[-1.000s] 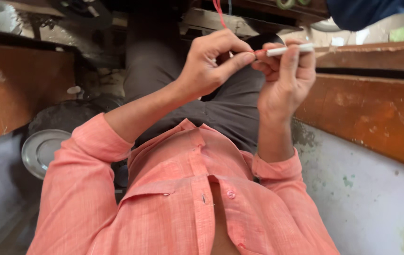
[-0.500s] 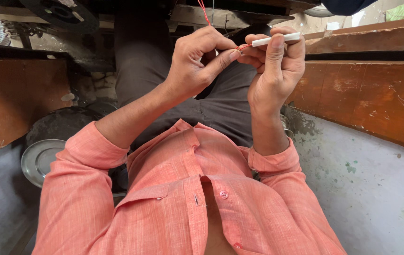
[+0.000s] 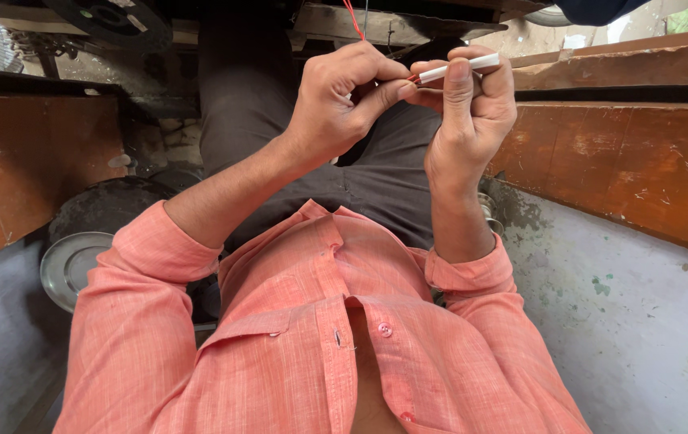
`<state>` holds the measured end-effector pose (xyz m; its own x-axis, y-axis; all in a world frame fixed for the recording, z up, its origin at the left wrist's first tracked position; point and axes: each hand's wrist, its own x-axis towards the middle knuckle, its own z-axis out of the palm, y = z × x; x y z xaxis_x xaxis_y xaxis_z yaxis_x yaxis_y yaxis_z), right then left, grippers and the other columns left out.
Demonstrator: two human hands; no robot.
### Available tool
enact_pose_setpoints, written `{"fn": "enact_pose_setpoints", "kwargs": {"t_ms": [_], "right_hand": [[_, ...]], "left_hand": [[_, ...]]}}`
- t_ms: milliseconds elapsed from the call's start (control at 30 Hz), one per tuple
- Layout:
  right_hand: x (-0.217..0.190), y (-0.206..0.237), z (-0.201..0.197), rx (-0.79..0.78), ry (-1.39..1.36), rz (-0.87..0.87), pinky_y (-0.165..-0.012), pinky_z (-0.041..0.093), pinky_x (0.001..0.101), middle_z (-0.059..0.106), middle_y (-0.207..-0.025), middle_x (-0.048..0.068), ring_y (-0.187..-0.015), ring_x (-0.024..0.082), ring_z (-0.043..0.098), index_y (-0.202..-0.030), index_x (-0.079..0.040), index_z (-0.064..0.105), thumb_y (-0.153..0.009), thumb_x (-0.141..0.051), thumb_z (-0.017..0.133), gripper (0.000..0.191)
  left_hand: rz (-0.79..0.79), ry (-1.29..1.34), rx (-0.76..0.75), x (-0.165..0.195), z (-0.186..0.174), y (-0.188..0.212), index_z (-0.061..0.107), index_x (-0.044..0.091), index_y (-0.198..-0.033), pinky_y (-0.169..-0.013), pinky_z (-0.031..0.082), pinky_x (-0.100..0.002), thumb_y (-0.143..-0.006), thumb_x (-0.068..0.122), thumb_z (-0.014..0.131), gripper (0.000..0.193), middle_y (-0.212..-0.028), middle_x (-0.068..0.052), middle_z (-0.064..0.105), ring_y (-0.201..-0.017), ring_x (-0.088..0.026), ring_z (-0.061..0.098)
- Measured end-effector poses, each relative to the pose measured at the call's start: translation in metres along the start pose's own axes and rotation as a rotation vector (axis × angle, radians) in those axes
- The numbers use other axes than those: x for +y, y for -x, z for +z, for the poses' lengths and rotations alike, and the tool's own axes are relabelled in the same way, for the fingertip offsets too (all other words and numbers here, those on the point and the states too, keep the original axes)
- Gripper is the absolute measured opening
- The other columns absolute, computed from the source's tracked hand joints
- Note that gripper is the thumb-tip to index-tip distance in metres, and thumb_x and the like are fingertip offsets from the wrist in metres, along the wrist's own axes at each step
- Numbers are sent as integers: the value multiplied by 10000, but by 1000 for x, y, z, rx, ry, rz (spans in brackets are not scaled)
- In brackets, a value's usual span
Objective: The person sits on the floor and works on a motor stator, stripping red wires and inserting white plastic tubes over them. They use scissors to cut the tubes and continue preparing the wires for connection.
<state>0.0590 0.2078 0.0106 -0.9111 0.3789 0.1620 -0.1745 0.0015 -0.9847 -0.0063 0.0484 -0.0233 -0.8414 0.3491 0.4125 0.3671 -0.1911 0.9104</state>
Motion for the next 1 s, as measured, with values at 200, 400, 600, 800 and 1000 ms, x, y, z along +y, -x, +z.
{"fn": "enact_pose_setpoints", "kwargs": {"t_ms": [200,400,600,800,1000], "right_hand": [[-1,0,1,-24,20,-18,-714,636,312,745,-1013,182,-800,203,737,-1209,13,582,-1148,-178,630,207],[3,-1,-7,-79,155,-12,-769,590,258,748,-999,154,-847,158,713,-1182,28,605,-1167,-152,668,191],[14,-7,-17,-135,104,37,-783,588,269,724,-971,133,-818,166,704,-1167,69,670,-1147,-117,736,199],[23,-8,-14,-33,-142,107,-755,631,319,740,-995,155,-840,227,738,-1220,76,671,-1063,-144,750,281],[26,-1,-11,66,-219,48,-740,632,319,737,-1006,149,-848,244,758,-1220,45,662,-1049,-183,728,293]], "left_hand": [[-31,6,-24,-1,1,0,765,38,-1020,-608,476,-275,-953,76,840,107,-836,-48,673,-678,-121,601],[58,-58,6,-5,0,0,750,44,-1026,-652,511,-289,-932,81,849,142,-846,-63,674,-728,-150,644],[-96,113,0,-8,0,0,698,33,-1068,-626,552,-240,-947,74,807,169,-813,-33,744,-685,-78,685],[-299,391,-16,-12,4,0,750,22,-1042,-549,527,-200,-980,74,781,87,-805,-11,735,-647,-34,657],[-362,510,-9,-15,6,1,730,-10,-1058,-600,546,-193,-1013,82,758,106,-873,-22,750,-691,-42,672]]}}
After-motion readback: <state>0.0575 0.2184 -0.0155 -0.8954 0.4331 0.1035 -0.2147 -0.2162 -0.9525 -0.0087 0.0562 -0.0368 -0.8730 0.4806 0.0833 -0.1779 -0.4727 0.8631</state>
